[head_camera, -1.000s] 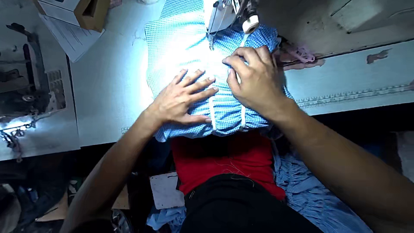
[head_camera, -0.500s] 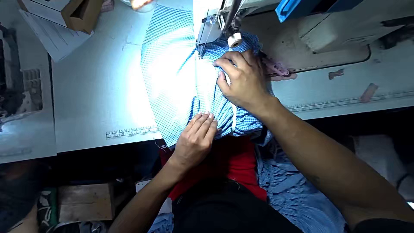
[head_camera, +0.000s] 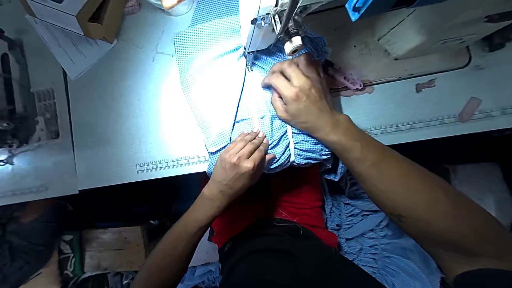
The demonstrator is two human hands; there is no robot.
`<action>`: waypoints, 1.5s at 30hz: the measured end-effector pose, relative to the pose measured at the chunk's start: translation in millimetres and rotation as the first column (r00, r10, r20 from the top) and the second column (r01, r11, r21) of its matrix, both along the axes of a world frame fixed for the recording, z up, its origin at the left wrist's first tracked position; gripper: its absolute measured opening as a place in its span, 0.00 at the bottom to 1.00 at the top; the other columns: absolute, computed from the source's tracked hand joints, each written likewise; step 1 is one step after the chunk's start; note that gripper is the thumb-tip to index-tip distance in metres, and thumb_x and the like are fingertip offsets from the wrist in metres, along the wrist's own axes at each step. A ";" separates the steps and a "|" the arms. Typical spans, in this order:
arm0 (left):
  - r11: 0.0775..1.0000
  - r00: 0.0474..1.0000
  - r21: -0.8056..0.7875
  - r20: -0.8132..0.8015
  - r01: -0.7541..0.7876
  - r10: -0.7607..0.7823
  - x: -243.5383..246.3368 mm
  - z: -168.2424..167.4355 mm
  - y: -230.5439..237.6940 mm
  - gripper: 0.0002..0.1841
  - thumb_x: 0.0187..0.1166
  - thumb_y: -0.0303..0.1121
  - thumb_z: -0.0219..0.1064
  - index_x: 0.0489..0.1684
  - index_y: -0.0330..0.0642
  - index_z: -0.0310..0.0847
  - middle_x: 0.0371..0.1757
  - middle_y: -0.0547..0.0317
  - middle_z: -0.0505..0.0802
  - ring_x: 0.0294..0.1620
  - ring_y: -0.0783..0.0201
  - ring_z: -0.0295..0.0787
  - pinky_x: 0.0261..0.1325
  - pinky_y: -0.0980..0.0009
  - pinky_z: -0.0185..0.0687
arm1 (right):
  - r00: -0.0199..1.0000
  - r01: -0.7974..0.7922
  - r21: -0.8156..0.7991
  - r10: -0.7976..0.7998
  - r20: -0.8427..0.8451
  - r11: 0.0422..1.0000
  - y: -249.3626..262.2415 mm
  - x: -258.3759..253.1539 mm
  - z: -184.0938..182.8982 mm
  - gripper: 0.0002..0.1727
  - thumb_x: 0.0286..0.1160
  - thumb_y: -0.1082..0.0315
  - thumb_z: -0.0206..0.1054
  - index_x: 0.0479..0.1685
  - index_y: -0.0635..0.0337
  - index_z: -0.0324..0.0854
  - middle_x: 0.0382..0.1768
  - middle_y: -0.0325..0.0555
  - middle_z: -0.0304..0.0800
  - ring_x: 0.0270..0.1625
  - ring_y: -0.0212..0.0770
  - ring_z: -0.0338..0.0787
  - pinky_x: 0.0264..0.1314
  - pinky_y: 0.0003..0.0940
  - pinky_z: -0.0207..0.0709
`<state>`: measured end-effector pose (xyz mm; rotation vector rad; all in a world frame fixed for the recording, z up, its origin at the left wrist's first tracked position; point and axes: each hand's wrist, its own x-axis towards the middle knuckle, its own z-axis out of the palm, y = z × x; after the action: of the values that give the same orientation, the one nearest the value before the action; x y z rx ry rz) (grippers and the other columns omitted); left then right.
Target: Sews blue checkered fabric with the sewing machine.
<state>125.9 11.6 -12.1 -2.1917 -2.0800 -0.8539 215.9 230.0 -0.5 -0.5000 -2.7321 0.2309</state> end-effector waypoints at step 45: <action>0.995 0.997 -0.068 -0.027 0.072 -0.074 -16.4 8.6 7.4 0.18 0.87 0.42 0.64 0.59 0.39 0.92 0.67 0.49 0.93 0.76 0.55 0.86 0.82 0.62 0.76 | 0.994 0.011 0.014 -0.012 0.110 1.000 -8.6 16.8 12.0 0.21 0.84 0.54 0.54 0.64 0.51 0.86 0.67 0.50 0.86 0.67 0.63 0.81 0.65 0.66 0.65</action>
<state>109.5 19.0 -3.5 -2.3120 -2.0567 -0.7624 232.7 221.4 11.5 -0.5398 -2.8347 0.1873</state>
